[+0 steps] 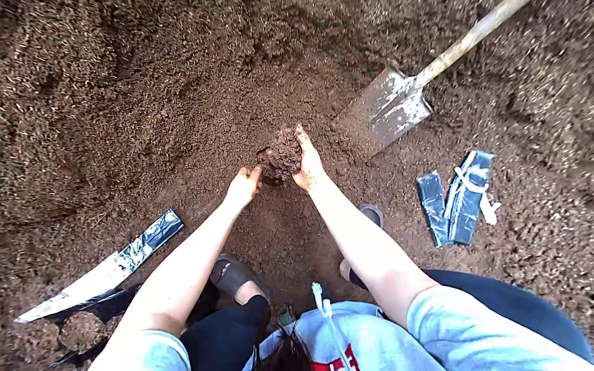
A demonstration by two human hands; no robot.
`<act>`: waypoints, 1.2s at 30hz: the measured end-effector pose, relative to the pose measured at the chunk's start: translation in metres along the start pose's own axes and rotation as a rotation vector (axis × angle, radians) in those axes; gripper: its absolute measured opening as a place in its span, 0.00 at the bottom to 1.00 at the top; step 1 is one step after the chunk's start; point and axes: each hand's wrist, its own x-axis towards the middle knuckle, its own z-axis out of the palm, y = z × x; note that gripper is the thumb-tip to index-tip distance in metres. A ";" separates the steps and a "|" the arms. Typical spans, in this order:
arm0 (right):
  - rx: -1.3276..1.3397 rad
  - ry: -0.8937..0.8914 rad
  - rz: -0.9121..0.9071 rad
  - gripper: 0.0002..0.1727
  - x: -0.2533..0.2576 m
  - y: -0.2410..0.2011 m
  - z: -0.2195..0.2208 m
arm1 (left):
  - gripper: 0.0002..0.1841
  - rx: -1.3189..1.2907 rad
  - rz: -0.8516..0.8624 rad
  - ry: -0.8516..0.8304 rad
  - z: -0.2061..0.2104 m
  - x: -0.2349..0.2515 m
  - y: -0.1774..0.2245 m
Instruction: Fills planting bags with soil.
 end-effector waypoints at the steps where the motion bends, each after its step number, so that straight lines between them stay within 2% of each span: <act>1: -0.112 -0.003 -0.072 0.29 0.009 0.001 0.000 | 0.31 0.020 -0.013 -0.016 0.004 0.003 0.004; 3: -0.409 -0.021 -0.184 0.27 0.022 0.001 0.000 | 0.35 0.067 -0.023 -0.033 0.008 0.009 0.007; 7: -0.873 -0.162 -0.297 0.27 0.027 -0.003 -0.005 | 0.31 0.119 -0.044 -0.033 0.011 0.016 0.005; 9: -1.096 -0.225 -0.522 0.27 0.026 0.000 -0.020 | 0.31 0.110 -0.051 -0.049 0.012 0.017 0.004; 11: -1.353 -0.246 -0.756 0.34 0.019 0.011 -0.041 | 0.32 0.091 -0.058 -0.065 0.013 0.015 0.002; 12: -1.472 -0.266 -0.798 0.35 0.012 0.020 -0.048 | 0.32 0.081 -0.056 -0.063 0.015 0.014 0.001; 14: -1.645 -0.332 -0.772 0.34 0.002 0.041 -0.059 | 0.29 0.080 -0.019 -0.053 0.019 0.013 0.001; 16: -1.699 -0.402 -0.732 0.32 0.001 0.053 -0.060 | 0.21 0.120 0.031 -0.028 0.022 0.013 0.003; 18: -1.696 -0.458 -0.697 0.32 0.000 0.045 -0.056 | 0.18 0.129 0.061 -0.009 0.022 0.012 0.002; 22: -1.767 -0.369 -0.753 0.35 -0.014 0.017 -0.054 | 0.28 0.175 0.076 -0.035 0.013 0.016 -0.005; 23: -1.804 -0.367 -0.715 0.36 -0.018 0.017 -0.055 | 0.30 0.195 0.073 -0.053 0.013 0.017 -0.004; 26: -1.862 -0.468 -0.400 0.37 -0.023 0.021 -0.049 | 0.22 0.241 0.106 -0.027 0.016 0.015 0.003; 28: -1.870 -0.508 -0.275 0.37 -0.021 0.020 -0.045 | 0.20 0.272 0.116 0.004 0.018 0.009 0.007; 30: -1.889 -0.545 -0.252 0.36 -0.019 0.014 -0.042 | 0.19 0.299 0.169 0.041 0.019 0.003 0.008; 32: -1.838 -0.579 -0.227 0.32 -0.017 -0.006 -0.037 | 0.20 0.319 0.297 0.156 0.015 -0.001 0.006; 33: -1.752 -0.561 -0.241 0.29 -0.014 -0.017 -0.038 | 0.21 0.328 0.366 0.231 0.012 0.001 0.005; 36: -1.505 -0.287 -0.316 0.25 -0.007 -0.026 -0.051 | 0.51 0.326 0.521 0.283 0.011 0.016 0.002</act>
